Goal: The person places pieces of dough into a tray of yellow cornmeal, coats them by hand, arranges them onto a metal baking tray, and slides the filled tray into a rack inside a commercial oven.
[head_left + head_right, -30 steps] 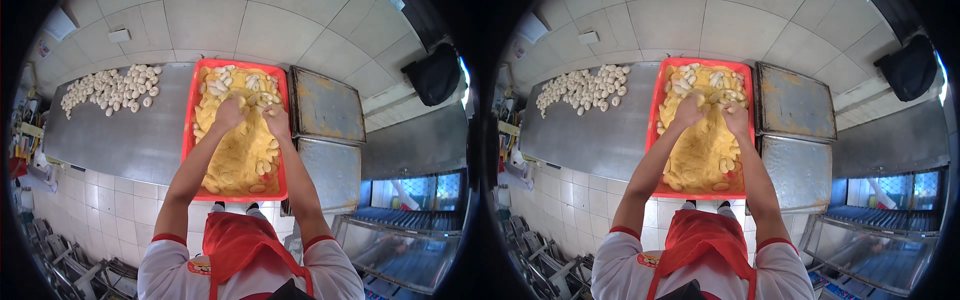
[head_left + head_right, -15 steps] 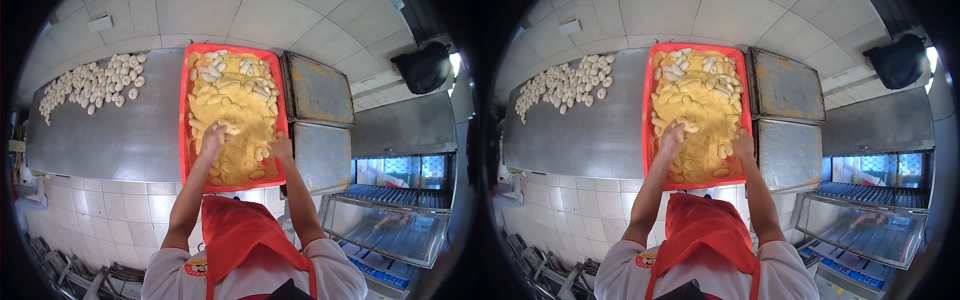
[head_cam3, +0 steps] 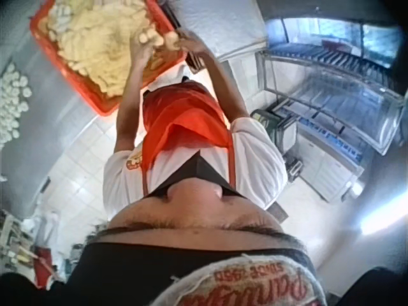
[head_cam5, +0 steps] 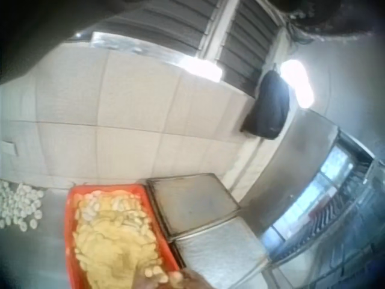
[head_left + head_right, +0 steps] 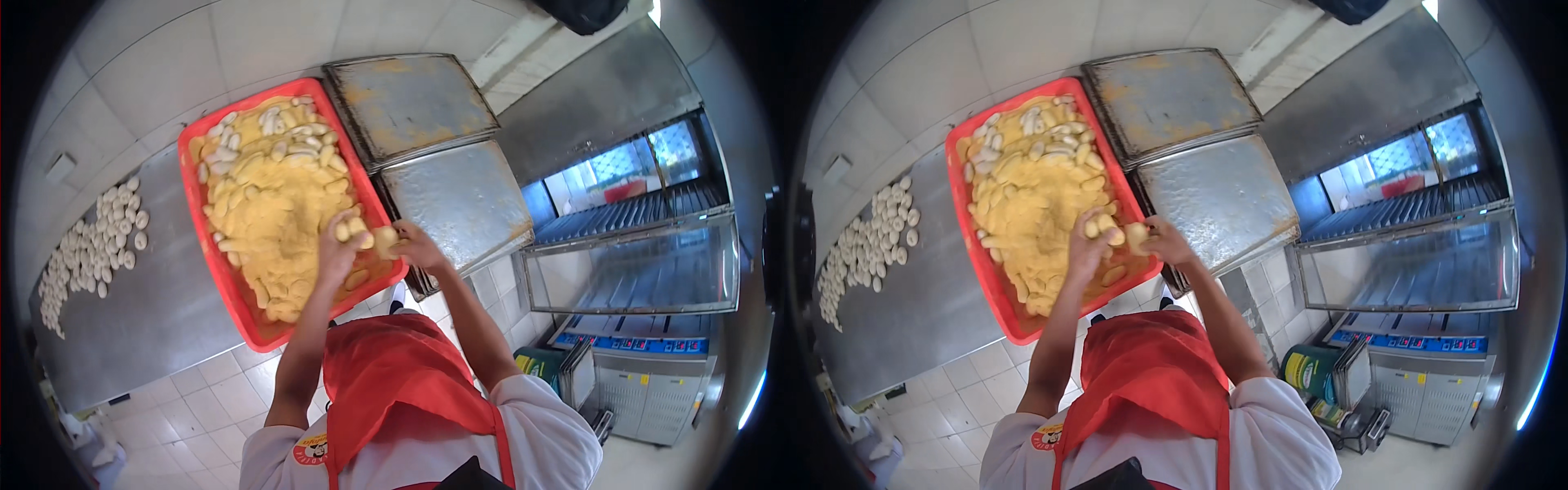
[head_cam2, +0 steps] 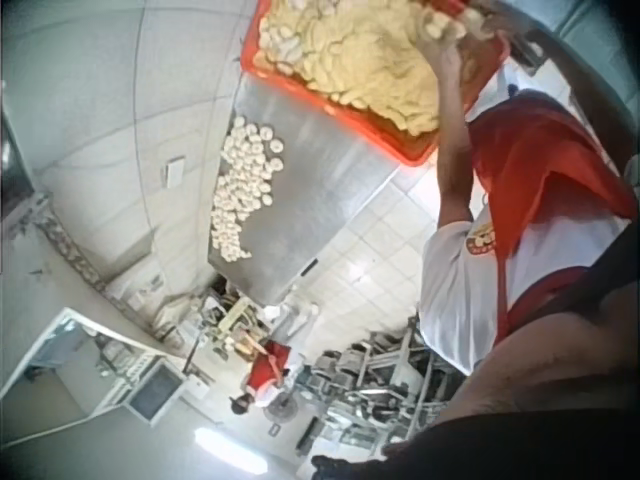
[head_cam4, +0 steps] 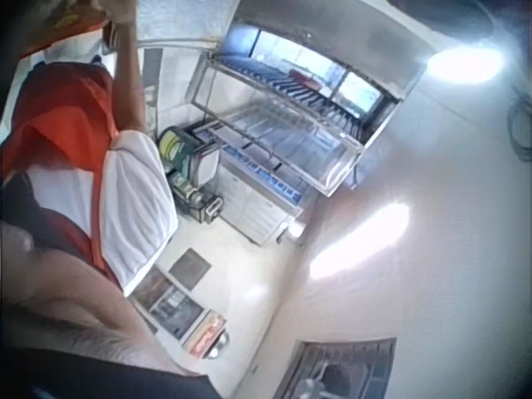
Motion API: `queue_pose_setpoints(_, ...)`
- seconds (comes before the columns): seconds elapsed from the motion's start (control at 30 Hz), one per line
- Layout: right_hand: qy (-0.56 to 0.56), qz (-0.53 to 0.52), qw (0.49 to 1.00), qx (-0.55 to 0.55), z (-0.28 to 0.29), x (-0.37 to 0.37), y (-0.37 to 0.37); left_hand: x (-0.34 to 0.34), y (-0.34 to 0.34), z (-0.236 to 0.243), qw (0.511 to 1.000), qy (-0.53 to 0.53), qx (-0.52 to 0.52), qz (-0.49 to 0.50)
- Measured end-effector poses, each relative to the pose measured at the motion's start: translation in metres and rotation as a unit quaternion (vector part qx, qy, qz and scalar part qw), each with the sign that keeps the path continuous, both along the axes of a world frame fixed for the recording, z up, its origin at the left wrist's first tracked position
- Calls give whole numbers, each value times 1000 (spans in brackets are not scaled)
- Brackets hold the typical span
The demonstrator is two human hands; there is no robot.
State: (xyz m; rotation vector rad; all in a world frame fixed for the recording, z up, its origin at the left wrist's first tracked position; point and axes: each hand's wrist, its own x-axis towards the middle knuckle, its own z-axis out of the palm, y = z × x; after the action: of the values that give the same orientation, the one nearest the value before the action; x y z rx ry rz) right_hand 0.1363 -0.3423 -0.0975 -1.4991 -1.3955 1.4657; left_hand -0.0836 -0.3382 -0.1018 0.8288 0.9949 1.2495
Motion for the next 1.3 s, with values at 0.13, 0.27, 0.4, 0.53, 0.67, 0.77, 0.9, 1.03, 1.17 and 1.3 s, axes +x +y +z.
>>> queue_pose_setpoints(0.13, -156, -39, 985, -63, 62, 124, -16, 105, -15, 30, 945, 230, 229, -24)
queue_pose_setpoints(0.27, -232, -19, 972, -17, 28, 210, -18, 199, -23, 15, 850, 397, 312, -152)
queue_pose_setpoints(0.4, -353, 52, 934, 32, 21, 246, 10, 247, -17, 25, 736, 583, 204, -275)
queue_pose_setpoints(0.53, -332, 55, 936, 101, 14, 286, 20, 281, -4, 46, 675, 624, 170, -356)
queue_pose_setpoints(0.67, -261, -18, 950, 173, 26, 346, 27, 334, 11, 68, 754, 580, 34, -305)
queue_pose_setpoints(0.77, 6, -113, 988, 106, 31, 369, 23, 384, 26, 63, 935, 267, 37, -230)
queue_pose_setpoints(0.9, 268, -218, 938, -28, 16, 407, 20, 428, 46, 68, 922, 261, 1, -284)
queue_pose_setpoints(1.03, 44, -180, 983, 9, 7, 432, 31, 430, 58, 40, 756, 560, 151, -303)
queue_pose_setpoints(1.17, -331, -119, 911, 215, 3, 434, 37, 424, 57, 21, 739, 531, 283, -303)
queue_pose_setpoints(1.3, -333, -139, 903, 233, 40, 405, 22, 357, 53, 91, 703, 594, 221, -322)
